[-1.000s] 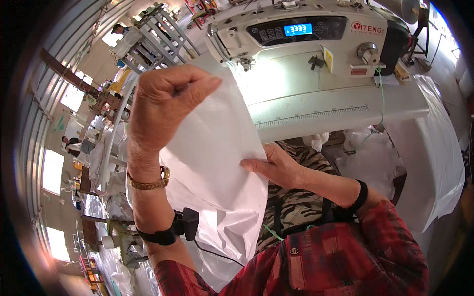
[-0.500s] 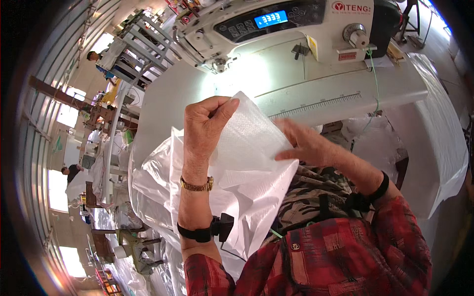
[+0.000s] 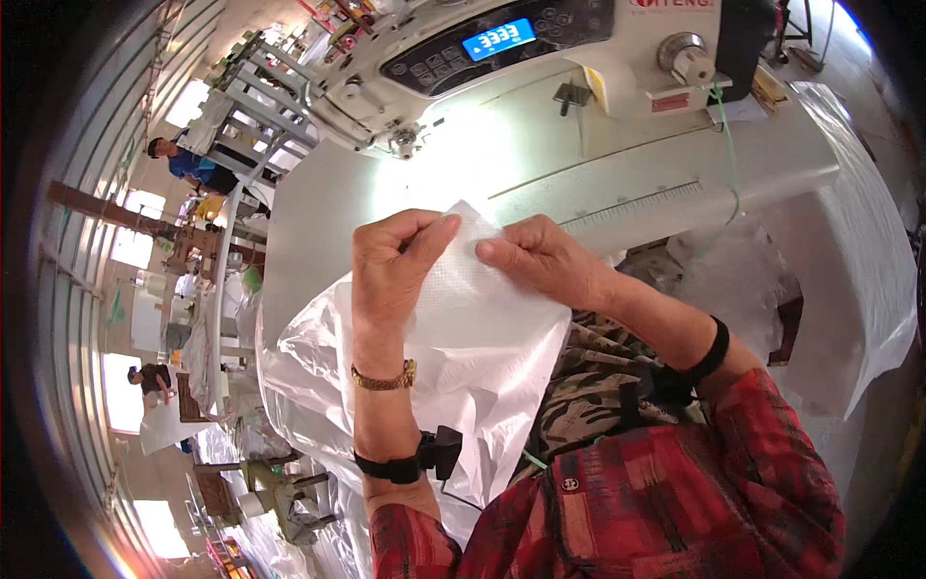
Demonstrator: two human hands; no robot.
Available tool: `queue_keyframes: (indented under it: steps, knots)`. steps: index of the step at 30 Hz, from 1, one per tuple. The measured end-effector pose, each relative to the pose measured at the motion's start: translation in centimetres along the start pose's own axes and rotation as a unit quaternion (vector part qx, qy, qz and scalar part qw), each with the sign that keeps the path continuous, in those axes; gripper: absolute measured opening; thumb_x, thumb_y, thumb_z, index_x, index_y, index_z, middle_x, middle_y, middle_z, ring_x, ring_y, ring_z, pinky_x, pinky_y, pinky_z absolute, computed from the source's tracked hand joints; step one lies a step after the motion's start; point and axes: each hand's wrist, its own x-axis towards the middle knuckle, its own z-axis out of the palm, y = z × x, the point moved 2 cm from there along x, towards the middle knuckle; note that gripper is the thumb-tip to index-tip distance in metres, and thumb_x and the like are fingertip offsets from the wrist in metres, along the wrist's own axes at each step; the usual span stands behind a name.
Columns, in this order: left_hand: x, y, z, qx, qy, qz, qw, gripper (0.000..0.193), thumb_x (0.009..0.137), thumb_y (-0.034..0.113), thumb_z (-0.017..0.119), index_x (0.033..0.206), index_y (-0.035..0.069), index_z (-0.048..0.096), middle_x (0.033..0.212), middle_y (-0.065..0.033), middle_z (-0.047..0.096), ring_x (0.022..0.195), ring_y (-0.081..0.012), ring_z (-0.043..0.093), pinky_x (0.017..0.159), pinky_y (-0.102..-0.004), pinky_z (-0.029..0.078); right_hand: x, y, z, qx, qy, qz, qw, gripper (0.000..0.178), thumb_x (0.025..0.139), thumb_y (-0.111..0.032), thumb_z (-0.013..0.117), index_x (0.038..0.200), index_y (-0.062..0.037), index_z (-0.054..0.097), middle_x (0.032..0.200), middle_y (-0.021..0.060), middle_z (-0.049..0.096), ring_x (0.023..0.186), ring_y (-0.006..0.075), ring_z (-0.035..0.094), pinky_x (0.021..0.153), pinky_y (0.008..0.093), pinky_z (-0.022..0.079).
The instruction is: Sewing the edges of a large white plastic bag using an industrial sewing machine.
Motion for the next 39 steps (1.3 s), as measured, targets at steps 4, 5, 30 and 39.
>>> queue_keyframes:
  steps: [4, 5, 30, 39]
  knots:
    - [0.2, -0.1, 0.1, -0.029, -0.021, 0.000, 0.999, 0.018, 0.086, 0.014, 0.072, 0.078, -0.003, 0.069, 0.059, 0.0069, 0.050, 0.056, -0.0008, 0.039, 0.048, -0.0193, 0.028, -0.1, -0.2, 0.8, 0.050, 0.108, -0.057, 0.991, 0.058, 0.098, -0.048, 0.049, 0.064, -0.0014, 0.056, 0.054, -0.0050, 0.041, 0.054, 0.0055, 0.037, 0.046, 0.0271, 0.034]
    - [0.3, -0.2, 0.2, -0.029, -0.026, 0.000, 0.999, 0.018, 0.086, 0.014, 0.072, 0.078, -0.003, 0.069, 0.059, 0.0069, 0.050, 0.056, -0.0008, 0.039, 0.048, -0.0193, 0.028, 0.0, -0.2, 0.8, 0.063, 0.120, -0.065, 0.989, 0.057, 0.099, -0.044, 0.051, 0.061, -0.0022, 0.054, 0.053, -0.0053, 0.039, 0.053, 0.0046, 0.035, 0.045, 0.0268, 0.032]
    - [1.3, -2.1, 0.3, 0.011, -0.069, -0.006, 0.998, 0.028, 0.093, 0.017, 0.061, 0.076, -0.005, 0.061, 0.061, 0.0058, 0.043, 0.059, -0.0037, 0.035, 0.051, -0.0225, 0.029, -1.3, -0.3, 3.4, -0.386, 0.152, -0.158, 0.896, 0.074, 0.089, -0.005, 0.050, 0.147, 0.0070, 0.006, 0.060, 0.0188, 0.059, 0.051, 0.0379, 0.058, 0.050, 0.0440, 0.046]
    - [0.8, -2.3, 0.6, -0.069, -0.087, -0.089, 0.990, 0.031, 0.097, 0.022, 0.056, 0.078, -0.002, 0.063, 0.067, 0.0069, 0.049, 0.063, -0.0034, 0.040, 0.058, -0.0207, 0.037, -0.6, -0.9, 4.0, -0.564, 0.099, -0.102, 0.813, 0.096, 0.069, 0.001, 0.059, 0.144, 0.0164, 0.002, 0.050, 0.0108, 0.057, 0.043, 0.0284, 0.058, 0.047, 0.0389, 0.049]
